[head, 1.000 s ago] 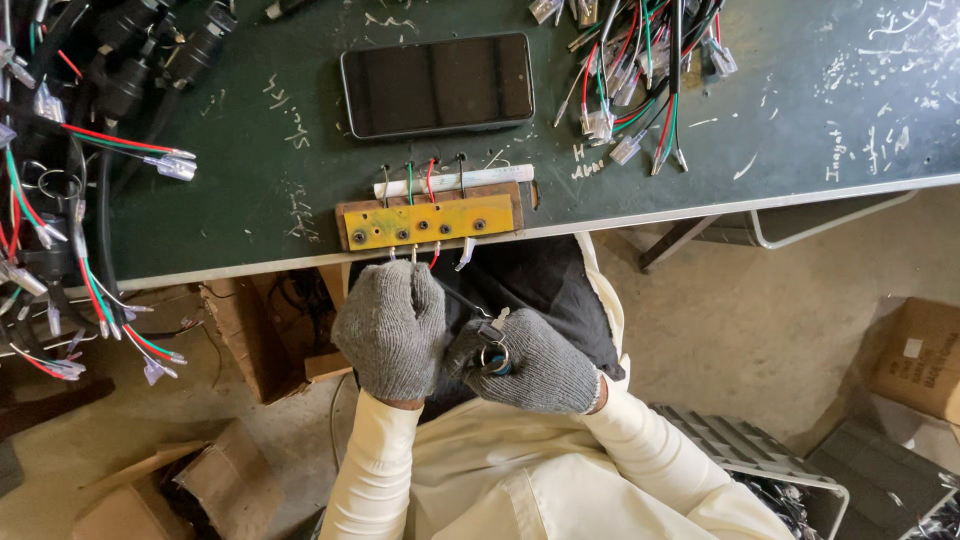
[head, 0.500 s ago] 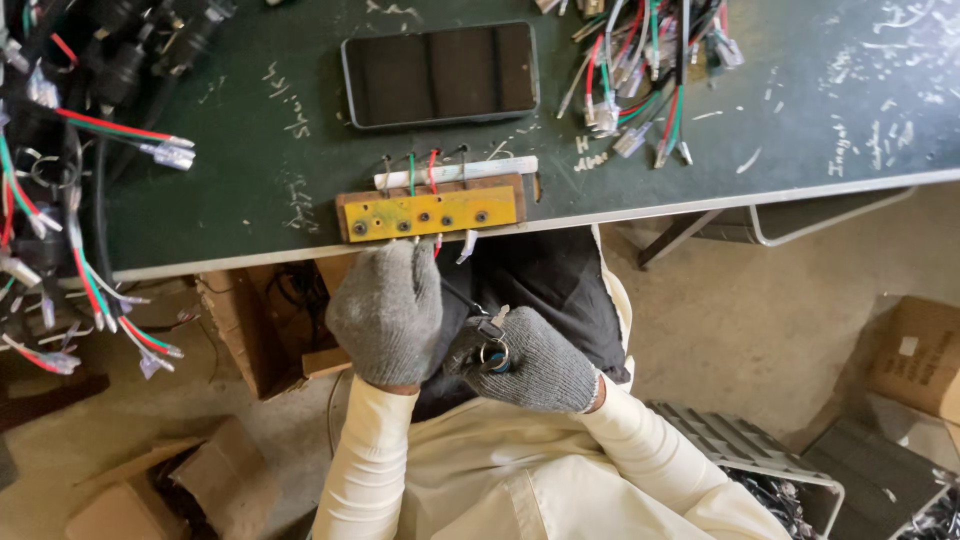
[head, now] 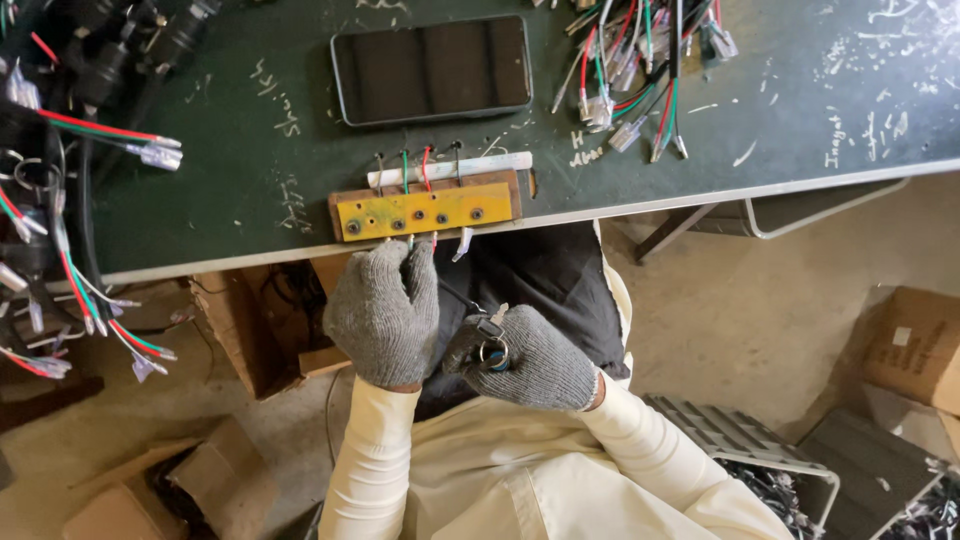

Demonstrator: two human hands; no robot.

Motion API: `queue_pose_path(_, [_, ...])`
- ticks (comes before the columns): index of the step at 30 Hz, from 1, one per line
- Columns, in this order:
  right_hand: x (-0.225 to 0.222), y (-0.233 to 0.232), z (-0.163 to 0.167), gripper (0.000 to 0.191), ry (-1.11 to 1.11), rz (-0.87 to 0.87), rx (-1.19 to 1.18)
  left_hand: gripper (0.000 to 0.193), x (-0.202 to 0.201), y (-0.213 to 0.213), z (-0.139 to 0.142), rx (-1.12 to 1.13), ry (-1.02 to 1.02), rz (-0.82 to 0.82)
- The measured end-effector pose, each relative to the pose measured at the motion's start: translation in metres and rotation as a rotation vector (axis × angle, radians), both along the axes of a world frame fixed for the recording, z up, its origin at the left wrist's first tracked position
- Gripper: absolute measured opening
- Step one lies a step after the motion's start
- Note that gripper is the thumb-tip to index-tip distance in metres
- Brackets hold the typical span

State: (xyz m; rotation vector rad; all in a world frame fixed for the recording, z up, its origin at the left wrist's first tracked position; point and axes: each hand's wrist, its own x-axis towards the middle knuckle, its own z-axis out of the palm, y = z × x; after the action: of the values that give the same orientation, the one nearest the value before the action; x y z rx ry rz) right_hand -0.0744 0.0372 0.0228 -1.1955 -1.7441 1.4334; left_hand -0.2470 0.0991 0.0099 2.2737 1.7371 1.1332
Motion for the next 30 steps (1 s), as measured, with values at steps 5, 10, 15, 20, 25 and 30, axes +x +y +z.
queue_pose_path(5, [-0.003,0.006,0.002,0.02,-0.079,0.034,0.002,0.023,0.002,-0.001,-0.004,-0.083,0.009,0.053])
queue_pose_path(10, [0.001,0.006,0.002,0.017,0.046,0.029,-0.022,0.02,0.006,-0.002,-0.008,-0.045,-0.014,0.037])
queue_pose_path(15, [0.002,0.006,-0.004,0.017,-0.016,0.02,-0.049,0.019,0.005,-0.005,-0.012,-0.034,-0.095,0.017])
queue_pose_path(20, [-0.001,0.009,-0.005,0.019,-0.017,0.036,0.023,0.02,0.005,-0.007,-0.015,-0.027,-0.097,0.022])
queue_pose_path(25, [0.001,0.013,-0.001,0.016,-0.004,0.052,-0.081,0.019,0.005,-0.004,-0.018,-0.021,-0.083,0.03])
queue_pose_path(30, [-0.001,0.015,-0.001,0.017,0.027,0.055,0.001,0.018,0.005,0.0,-0.02,-0.013,0.014,0.037])
